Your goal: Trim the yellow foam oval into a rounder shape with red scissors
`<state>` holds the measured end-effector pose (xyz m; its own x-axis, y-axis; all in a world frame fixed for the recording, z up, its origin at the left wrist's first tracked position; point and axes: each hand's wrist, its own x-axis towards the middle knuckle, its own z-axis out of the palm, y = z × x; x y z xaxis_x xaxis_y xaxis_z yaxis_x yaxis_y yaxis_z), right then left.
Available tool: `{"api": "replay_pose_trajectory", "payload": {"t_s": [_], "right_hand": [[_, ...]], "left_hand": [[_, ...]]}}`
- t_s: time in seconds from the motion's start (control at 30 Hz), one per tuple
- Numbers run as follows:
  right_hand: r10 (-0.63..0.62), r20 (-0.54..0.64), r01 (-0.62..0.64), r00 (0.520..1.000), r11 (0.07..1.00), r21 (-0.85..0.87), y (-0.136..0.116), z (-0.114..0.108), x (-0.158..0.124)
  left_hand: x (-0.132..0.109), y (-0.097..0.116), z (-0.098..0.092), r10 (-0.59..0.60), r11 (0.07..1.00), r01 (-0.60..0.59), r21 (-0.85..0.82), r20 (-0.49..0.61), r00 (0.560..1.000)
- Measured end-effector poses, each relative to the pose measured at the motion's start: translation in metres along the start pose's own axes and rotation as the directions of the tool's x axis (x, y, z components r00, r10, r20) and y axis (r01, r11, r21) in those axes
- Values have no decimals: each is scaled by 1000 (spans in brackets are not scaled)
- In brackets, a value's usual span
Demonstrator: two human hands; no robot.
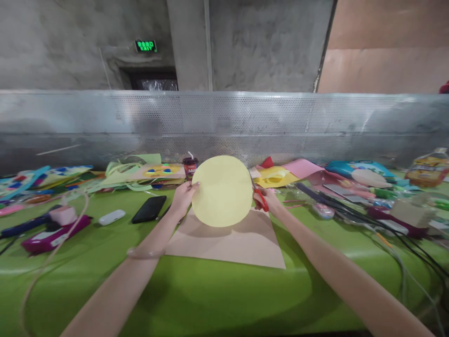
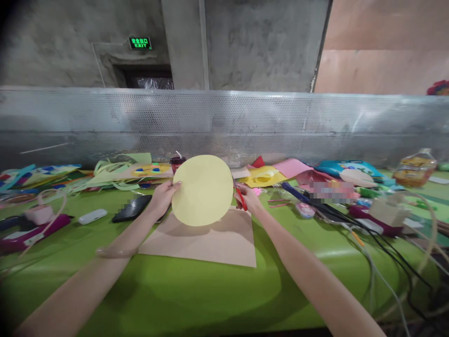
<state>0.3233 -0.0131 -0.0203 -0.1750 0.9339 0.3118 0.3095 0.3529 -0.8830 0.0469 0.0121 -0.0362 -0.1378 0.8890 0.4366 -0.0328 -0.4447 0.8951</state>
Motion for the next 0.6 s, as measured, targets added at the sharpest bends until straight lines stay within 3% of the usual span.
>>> {"api": "replay_pose_trajectory", "payload": {"t_s": [0.6], "right_hand": [[-20, 0, 20, 1000, 1000, -3, 2, 1, 1]], "left_hand": [[-3, 4, 3, -26, 999, 26, -19, 8, 1000]]}}
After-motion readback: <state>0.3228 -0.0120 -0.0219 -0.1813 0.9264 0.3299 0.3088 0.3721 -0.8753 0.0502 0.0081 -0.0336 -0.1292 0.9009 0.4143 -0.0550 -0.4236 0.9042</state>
